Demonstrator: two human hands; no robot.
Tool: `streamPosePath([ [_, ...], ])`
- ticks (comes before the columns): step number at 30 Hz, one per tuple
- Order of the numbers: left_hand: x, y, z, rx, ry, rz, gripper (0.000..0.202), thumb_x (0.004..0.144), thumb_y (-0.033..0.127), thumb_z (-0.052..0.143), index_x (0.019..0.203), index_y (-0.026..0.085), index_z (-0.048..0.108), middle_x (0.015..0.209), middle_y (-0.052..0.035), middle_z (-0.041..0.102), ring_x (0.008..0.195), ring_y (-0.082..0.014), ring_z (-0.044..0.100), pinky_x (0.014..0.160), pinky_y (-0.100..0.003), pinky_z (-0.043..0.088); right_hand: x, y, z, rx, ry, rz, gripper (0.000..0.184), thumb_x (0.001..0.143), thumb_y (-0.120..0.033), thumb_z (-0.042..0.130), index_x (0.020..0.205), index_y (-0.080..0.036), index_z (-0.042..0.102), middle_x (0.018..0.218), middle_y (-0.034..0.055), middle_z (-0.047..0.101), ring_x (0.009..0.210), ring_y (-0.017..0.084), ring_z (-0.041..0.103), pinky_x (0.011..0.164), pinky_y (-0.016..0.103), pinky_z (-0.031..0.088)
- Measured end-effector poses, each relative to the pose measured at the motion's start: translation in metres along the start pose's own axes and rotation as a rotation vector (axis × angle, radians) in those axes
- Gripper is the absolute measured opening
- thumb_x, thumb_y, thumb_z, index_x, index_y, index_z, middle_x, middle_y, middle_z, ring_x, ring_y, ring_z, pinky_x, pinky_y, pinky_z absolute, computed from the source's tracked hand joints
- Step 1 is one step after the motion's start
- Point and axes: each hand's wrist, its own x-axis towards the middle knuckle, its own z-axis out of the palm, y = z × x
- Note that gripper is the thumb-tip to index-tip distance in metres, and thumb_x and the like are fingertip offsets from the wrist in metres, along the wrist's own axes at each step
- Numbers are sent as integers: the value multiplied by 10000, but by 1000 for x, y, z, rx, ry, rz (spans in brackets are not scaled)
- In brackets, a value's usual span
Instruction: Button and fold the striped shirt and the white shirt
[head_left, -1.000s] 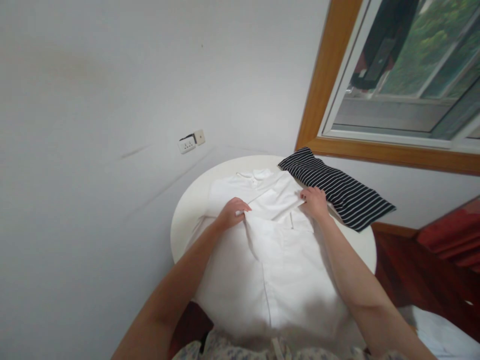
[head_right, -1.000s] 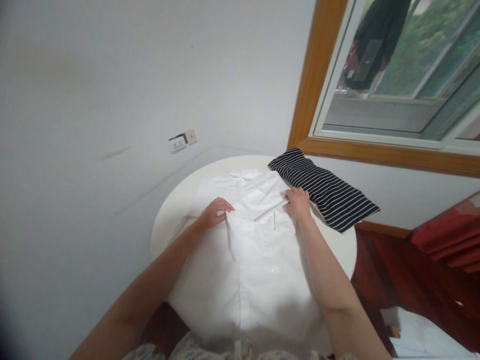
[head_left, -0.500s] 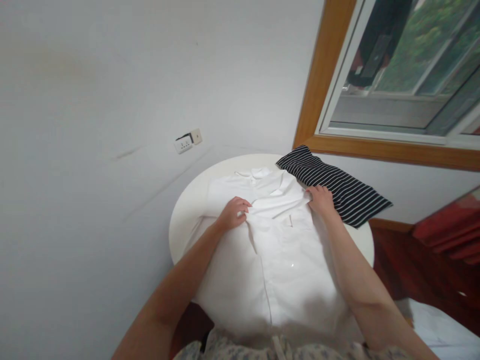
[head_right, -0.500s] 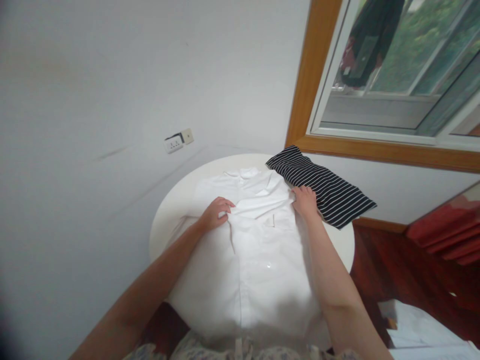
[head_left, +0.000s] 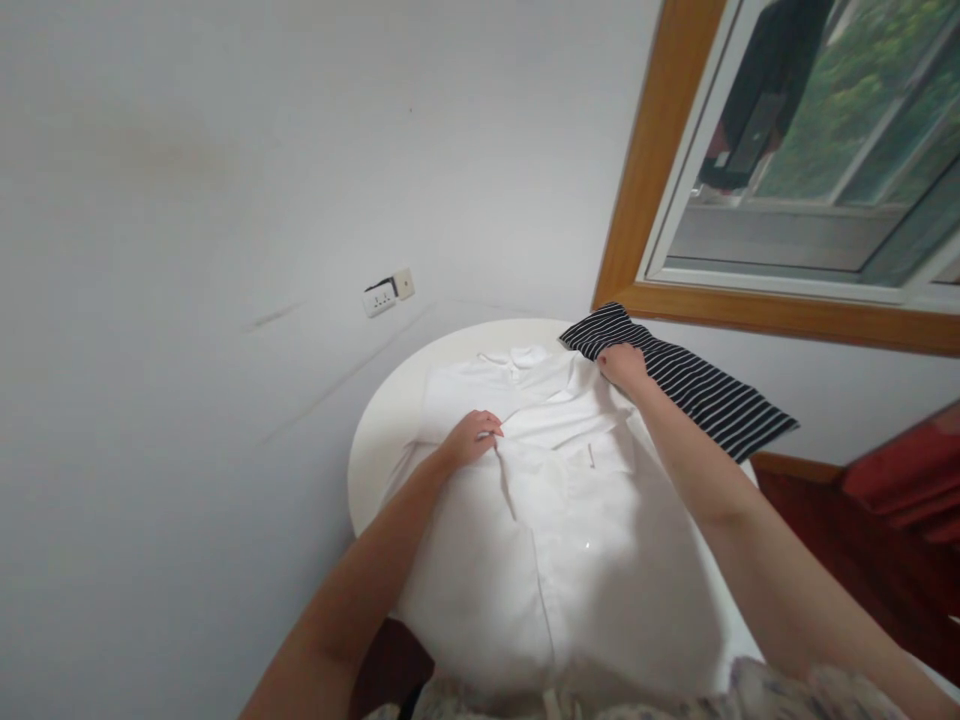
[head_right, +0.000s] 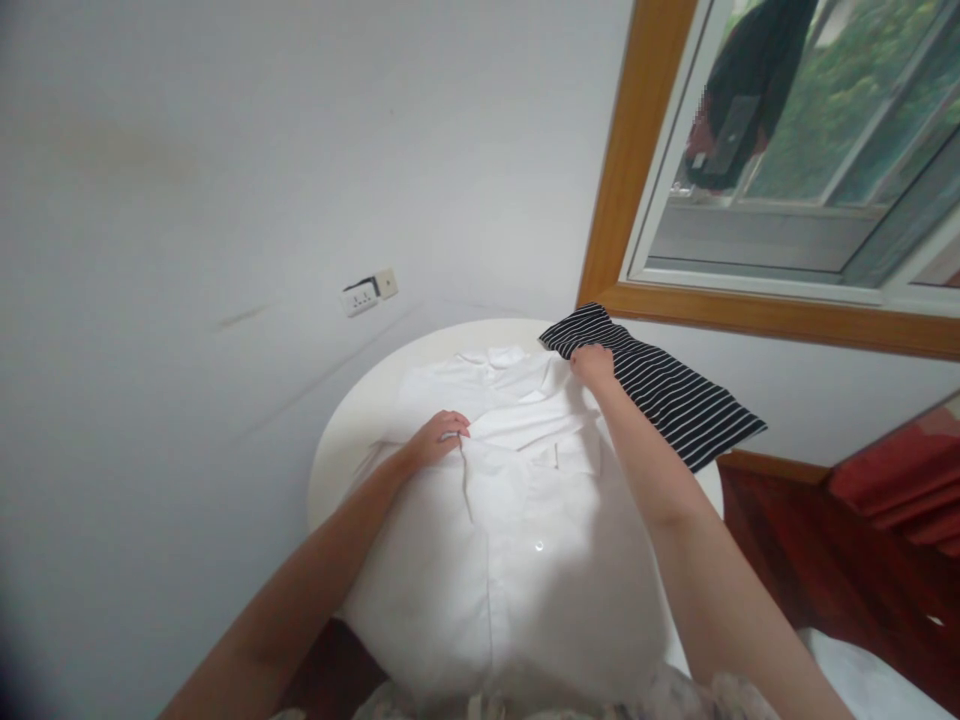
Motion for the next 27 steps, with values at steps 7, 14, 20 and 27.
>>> streamPosePath([
  [7,4,15,-2,10,46,-46,343,930,345,469,707,205,690,856,-52,701,863,-170,618,821,-315,468,44,-18,40,-110,10,-79,354,895,-383,489,1013,-148,726,1144,181,653,1127,326,472,913,439,330],
  [14,4,15,7,58,86,-56,329,878,419,579,666,196,696,845,-52,671,811,-158,606,771,-302,447,58,-14,53,-88,62,-201,332,893,-278,444,1028,-124,705,1110,191,644,1106,312,442,938,441,271],
  [20,2,16,6,52,66,-76,270,857,386,613,682,197,696,893,-49,654,828,-159,591,786,-306,442,60,-5,53,-145,170,-186,364,930,-194,338,1022,-72,668,1102,194,611,1084,303,429,926,425,256],
  [27,2,14,9,62,75,-73,291,874,377,583,673,194,684,883,-51,648,828,-159,591,791,-309,443,46,-9,51,-142,218,-181,353,941,-195,329,1091,-79,627,1135,187,579,1103,304,414,937,431,269],
])
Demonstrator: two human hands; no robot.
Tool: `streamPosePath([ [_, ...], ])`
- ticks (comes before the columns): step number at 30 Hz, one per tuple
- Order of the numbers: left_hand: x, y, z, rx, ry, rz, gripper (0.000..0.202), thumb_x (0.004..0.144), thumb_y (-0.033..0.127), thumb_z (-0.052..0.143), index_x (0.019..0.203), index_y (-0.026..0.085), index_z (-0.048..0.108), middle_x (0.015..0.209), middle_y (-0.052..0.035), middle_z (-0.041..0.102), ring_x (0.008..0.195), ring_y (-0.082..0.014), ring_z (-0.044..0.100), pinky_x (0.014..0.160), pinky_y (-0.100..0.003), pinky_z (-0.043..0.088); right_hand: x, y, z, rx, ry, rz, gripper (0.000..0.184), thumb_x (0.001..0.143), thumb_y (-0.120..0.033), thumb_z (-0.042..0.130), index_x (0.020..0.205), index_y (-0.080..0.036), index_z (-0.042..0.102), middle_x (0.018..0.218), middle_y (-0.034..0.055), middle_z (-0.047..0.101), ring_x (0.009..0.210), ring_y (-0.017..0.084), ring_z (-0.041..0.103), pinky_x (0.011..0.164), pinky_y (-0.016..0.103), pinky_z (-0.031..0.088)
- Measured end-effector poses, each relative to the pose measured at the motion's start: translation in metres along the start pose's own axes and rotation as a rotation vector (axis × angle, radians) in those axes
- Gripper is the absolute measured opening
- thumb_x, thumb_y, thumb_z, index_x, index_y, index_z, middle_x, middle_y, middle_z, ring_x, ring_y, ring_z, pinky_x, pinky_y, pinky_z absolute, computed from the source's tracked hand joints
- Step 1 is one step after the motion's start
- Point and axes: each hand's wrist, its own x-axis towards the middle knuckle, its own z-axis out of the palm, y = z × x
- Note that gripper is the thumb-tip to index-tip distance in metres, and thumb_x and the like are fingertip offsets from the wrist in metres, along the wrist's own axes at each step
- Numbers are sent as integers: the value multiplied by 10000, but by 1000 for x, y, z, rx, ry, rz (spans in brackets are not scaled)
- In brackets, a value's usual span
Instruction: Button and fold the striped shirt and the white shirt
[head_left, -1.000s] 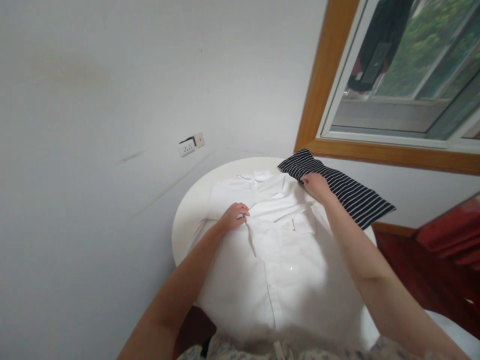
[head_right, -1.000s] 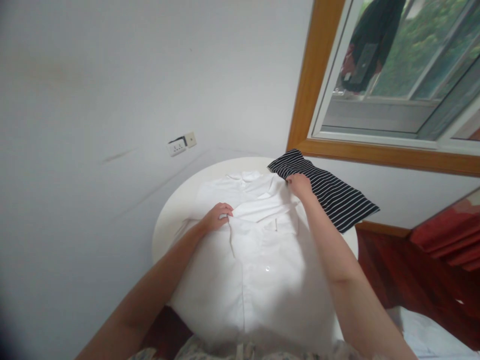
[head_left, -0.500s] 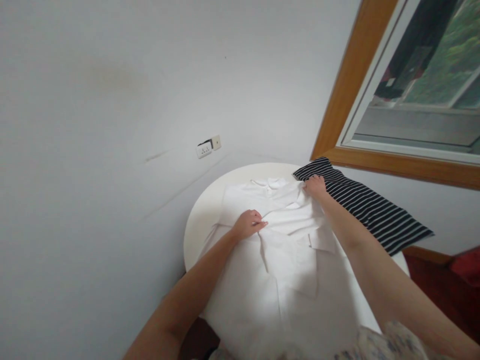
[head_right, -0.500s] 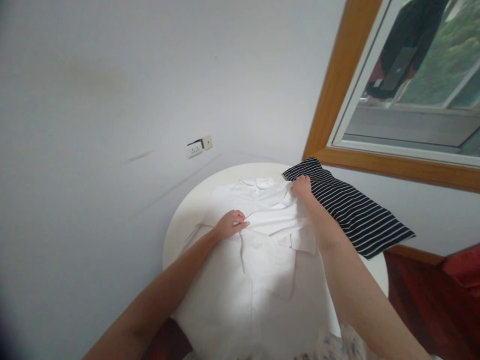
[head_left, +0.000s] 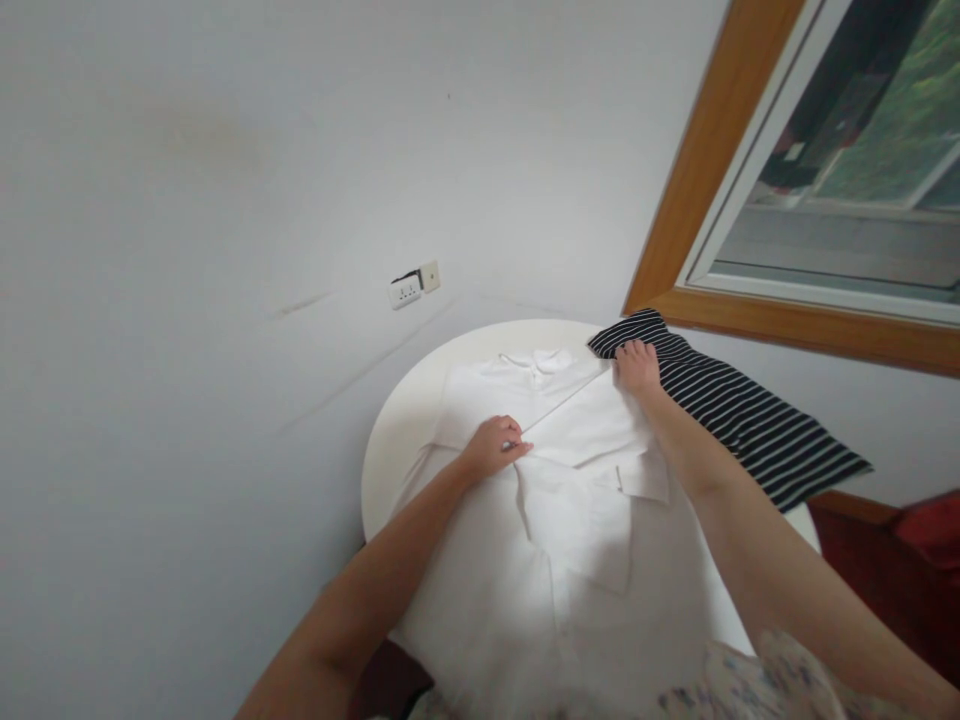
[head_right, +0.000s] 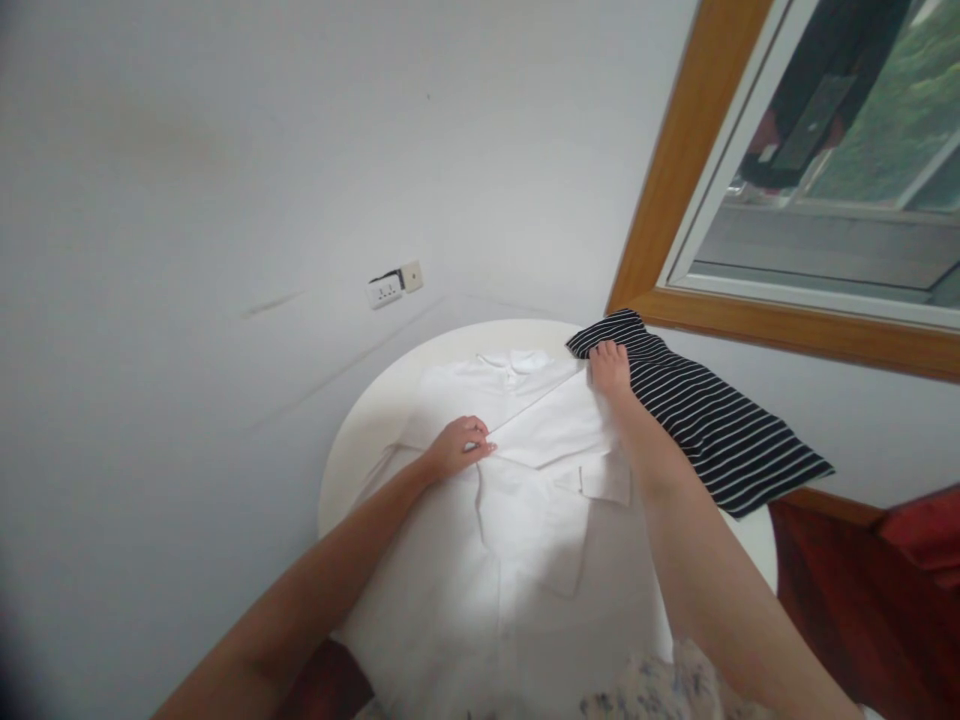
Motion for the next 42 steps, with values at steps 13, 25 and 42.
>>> streamPosePath([
  [13,2,-1,1,-2,14,3,294,875,377,575,665,199,678,857,-51,645,812,-166,592,769,-315,454,-58,-22,28,213,-220,-29,524,986,-352,296,1377,-44,457,1471,197,402,1373,261,330,1108,372,260],
  [25,0,2,-2,22,-4,-7,274,875,362,567,677,206,674,900,-47,651,850,-170,593,803,-323,458,-38,-27,42,239,-171,65,598,975,-396,295,1404,13,379,1467,245,377,1372,282,325,1112,370,251],
  [42,1,-5,2,4,14,36,295,886,381,554,688,200,676,884,-49,637,836,-159,589,792,-301,449,-79,-1,14,438,-153,-144,493,985,-325,295,1408,-142,468,1462,85,454,1399,199,327,1166,378,244],
])
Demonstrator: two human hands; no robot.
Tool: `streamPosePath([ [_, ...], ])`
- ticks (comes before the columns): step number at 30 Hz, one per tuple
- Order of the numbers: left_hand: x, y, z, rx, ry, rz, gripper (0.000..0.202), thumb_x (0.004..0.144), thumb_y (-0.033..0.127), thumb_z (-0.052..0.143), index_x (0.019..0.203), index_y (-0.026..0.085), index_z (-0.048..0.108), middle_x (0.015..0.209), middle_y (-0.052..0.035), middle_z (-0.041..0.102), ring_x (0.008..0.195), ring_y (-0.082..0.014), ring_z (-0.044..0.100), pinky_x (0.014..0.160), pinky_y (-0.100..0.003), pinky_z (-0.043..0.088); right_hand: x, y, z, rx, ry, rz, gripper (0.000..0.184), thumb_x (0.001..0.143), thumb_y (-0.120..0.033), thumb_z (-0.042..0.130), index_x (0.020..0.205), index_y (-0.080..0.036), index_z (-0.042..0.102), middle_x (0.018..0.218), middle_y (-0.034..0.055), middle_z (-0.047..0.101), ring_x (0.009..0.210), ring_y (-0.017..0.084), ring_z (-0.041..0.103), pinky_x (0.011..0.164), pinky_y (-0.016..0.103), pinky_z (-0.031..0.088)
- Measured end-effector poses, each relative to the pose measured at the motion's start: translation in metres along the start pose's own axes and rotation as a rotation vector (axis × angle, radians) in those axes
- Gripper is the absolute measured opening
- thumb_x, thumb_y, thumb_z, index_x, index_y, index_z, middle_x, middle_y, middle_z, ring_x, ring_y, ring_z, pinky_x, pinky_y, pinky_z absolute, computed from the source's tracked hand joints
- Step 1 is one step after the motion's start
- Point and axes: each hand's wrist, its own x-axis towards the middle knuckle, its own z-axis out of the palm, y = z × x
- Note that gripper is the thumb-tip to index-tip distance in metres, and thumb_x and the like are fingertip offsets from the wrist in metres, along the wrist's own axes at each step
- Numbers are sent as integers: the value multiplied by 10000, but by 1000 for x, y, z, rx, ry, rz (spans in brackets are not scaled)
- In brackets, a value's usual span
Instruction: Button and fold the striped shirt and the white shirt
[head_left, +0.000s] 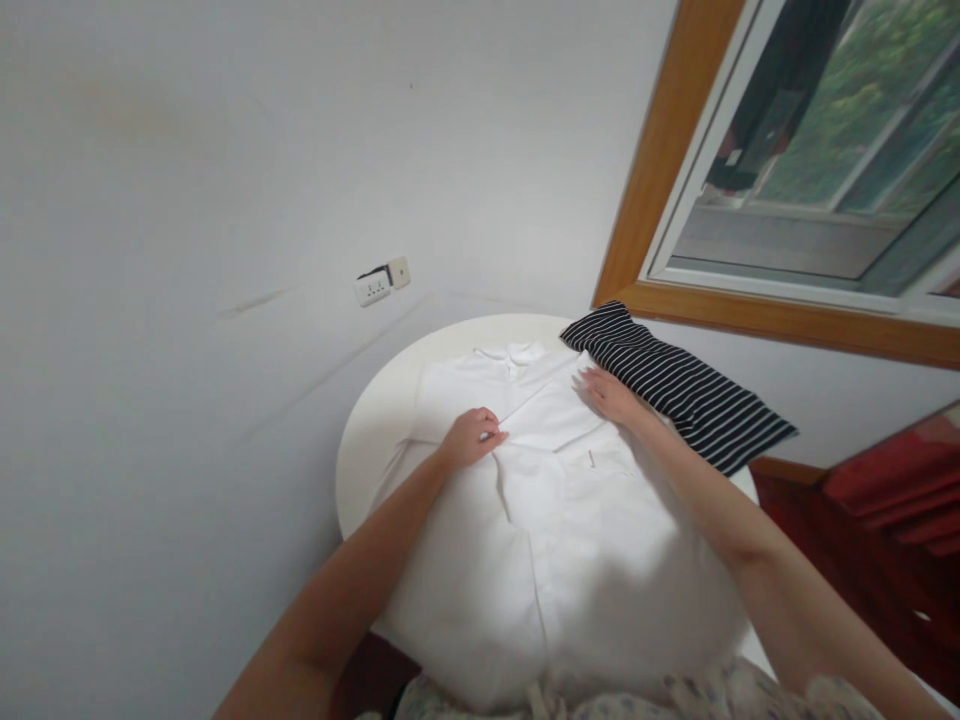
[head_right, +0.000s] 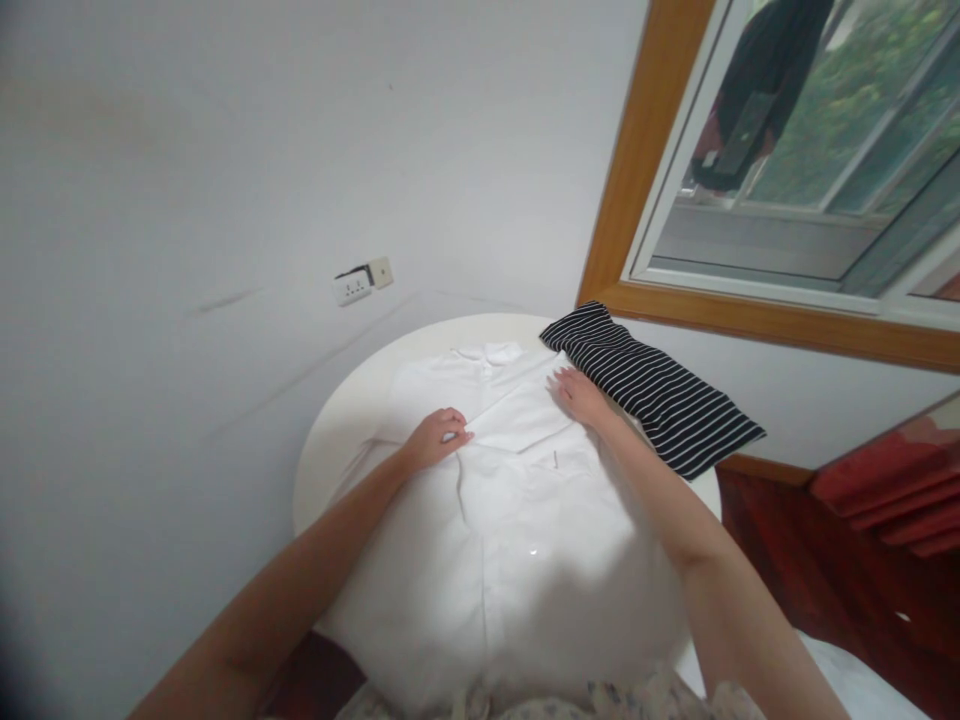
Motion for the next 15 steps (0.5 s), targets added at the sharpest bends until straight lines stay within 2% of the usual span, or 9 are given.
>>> streamPosePath([
  [3,0,-3,2,8,-12,2,293,891,388,545,710,202,681,890,-47,640,841,-157,588,798,-300,445,-28,1,1,-18,-85,-19,549,982,-435,313,1442,-158,427,1509,84,383,1424,220,285,1175,385,232],
  [6,0,-5,2,4,-26,4,302,902,383,529,719,197,680,888,-52,641,842,-161,587,794,-301,442,-43,-1,5,-14,-96,21,578,985,-503,259,1445,-198,427,1533,66,338,1435,223,259,1171,395,247],
  [11,-1,-6,-3,54,-30,48,308,915,356,504,709,189,660,872,-57,632,839,-167,572,810,-323,423,-45,-5,3,-28,-94,30,589,991,-515,206,1454,-215,414,1541,63,319,1439,224,249,1169,418,243],
  [15,-3,-6,-6,88,-25,63,284,898,365,543,701,194,657,877,-48,629,841,-162,565,825,-330,408,-44,-9,-8,-82,-127,30,589,985,-543,233,1466,-239,384,1548,63,301,1443,249,232,1166,520,182],
])
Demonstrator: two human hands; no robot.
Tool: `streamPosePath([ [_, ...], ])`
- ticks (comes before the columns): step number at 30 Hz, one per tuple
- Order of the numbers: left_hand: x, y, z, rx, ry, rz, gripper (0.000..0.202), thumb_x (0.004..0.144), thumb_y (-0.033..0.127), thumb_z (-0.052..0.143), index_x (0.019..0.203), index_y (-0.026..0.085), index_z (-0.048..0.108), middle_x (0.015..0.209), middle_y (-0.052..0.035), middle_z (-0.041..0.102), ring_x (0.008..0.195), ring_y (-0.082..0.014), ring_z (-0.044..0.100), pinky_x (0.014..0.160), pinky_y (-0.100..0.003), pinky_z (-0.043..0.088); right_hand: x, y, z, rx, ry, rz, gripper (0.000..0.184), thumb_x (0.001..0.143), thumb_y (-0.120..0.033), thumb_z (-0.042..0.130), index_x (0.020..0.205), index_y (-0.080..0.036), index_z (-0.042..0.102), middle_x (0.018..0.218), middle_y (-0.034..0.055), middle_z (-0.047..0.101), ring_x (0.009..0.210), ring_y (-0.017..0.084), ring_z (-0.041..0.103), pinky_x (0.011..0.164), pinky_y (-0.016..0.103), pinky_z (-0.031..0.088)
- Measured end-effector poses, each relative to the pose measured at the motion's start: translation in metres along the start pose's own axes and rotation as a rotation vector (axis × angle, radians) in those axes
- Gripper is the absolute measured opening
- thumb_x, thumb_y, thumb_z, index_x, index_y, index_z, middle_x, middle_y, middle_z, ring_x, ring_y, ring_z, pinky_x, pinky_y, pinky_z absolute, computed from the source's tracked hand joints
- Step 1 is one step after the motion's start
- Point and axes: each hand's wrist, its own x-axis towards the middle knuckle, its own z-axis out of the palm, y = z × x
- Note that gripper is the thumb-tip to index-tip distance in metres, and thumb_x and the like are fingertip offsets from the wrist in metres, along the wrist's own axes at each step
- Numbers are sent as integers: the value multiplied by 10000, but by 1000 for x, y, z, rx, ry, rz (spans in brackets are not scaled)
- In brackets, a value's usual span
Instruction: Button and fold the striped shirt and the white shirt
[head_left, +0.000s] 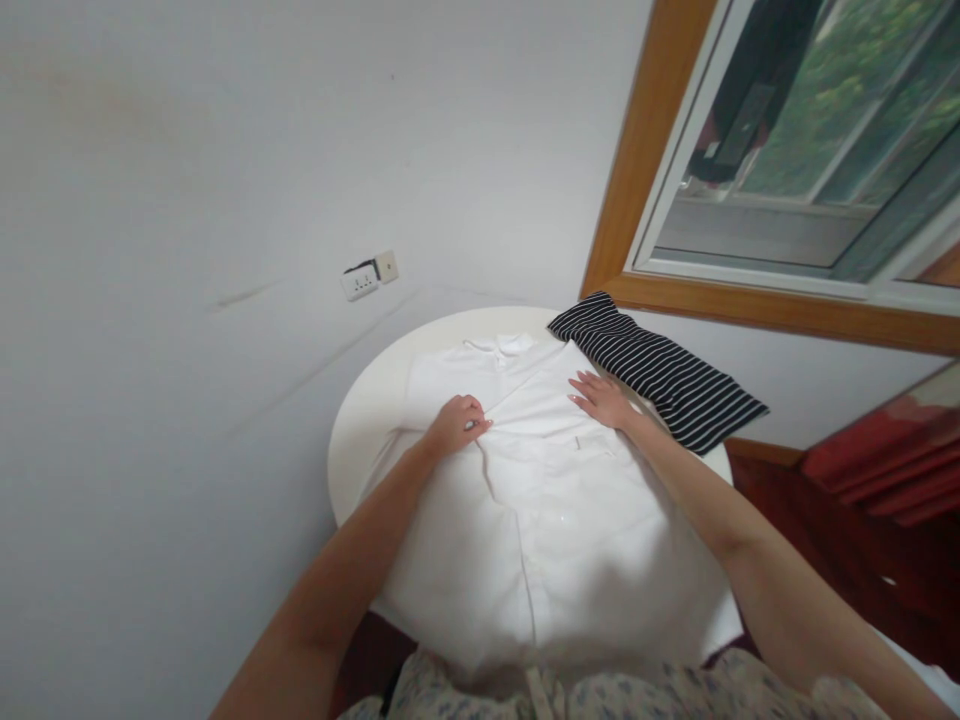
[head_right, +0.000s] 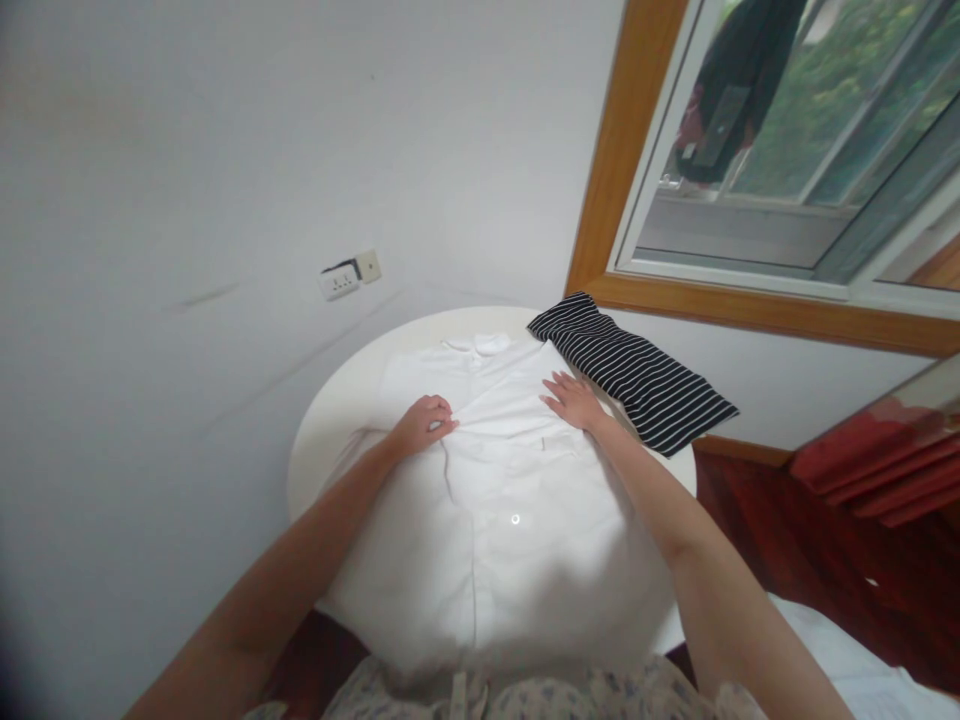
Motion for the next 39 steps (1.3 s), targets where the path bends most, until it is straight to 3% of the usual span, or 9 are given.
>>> streamPosePath([
  [4,-1,-1,2,-11,23,-13,293,894,384,552,699,195,664,865,-48,629,837,-161,568,818,-325,413,-5,-23,-11,-49,7,-108,582,971,-548,312,1450,-233,412,1549,78,295,1450,274,202,1171,538,110],
  [8,1,-4,5,-24,37,-28,303,903,381,532,708,198,674,857,-47,632,826,-157,572,807,-316,424,-19,-71,-12,51,-49,-308,592,978,-518,331,1482,-210,356,1562,106,252,1447,257,215,1168,464,186],
  [13,1,1,1,-21,27,-33,312,907,376,523,703,200,679,855,-48,634,827,-159,574,815,-323,430,-35,-101,-14,136,-32,-386,518,1002,-449,301,1485,-266,340,1575,60,230,1453,234,199,1174,498,123],
  [21,4,24,-4,-41,29,65,213,864,397,599,808,231,721,1191,-67,608,1098,-222,519,992,-408,384,-36,-97,-23,227,-100,-409,580,929,-480,482,1470,-309,364,1587,66,184,1462,269,155,1160,539,94],
  [27,-1,14,-9,-107,-47,24,204,805,406,673,746,212,693,1206,-77,614,1138,-237,521,1016,-409,394,-29,-79,-18,496,-38,-401,434,948,-507,435,1295,-297,590,1461,54,458,1397,233,342,1159,500,188],
  [30,-5,7,-18,-114,-80,-5,235,808,431,663,734,209,693,1211,-84,617,1131,-241,537,1011,-402,406,-25,-51,-8,495,68,-214,456,960,-466,398,1284,-220,605,1407,91,517,1369,229,392,1142,438,284],
  [33,-8,6,-27,-117,-96,-27,276,807,470,653,719,211,689,1196,-81,629,1116,-236,549,988,-376,431,-26,-22,0,306,103,59,490,952,-403,411,1329,-125,555,1451,142,452,1394,265,345,1156,439,265],
  [36,-9,8,-32,-127,-105,-23,310,814,488,638,682,209,672,1144,-75,653,1081,-223,568,954,-351,452,-29,-7,-2,169,86,168,447,963,-310,378,1318,-97,546,1453,157,446,1375,256,376,1145,399,289],
  [39,-7,11,-30,-127,-85,-33,361,863,474,576,637,204,654,1068,-78,676,1019,-205,591,919,-341,462,-33,-6,-11,92,102,258,387,952,-214,360,1247,-108,586,1337,172,559,1259,255,506,1072,360,375],
])
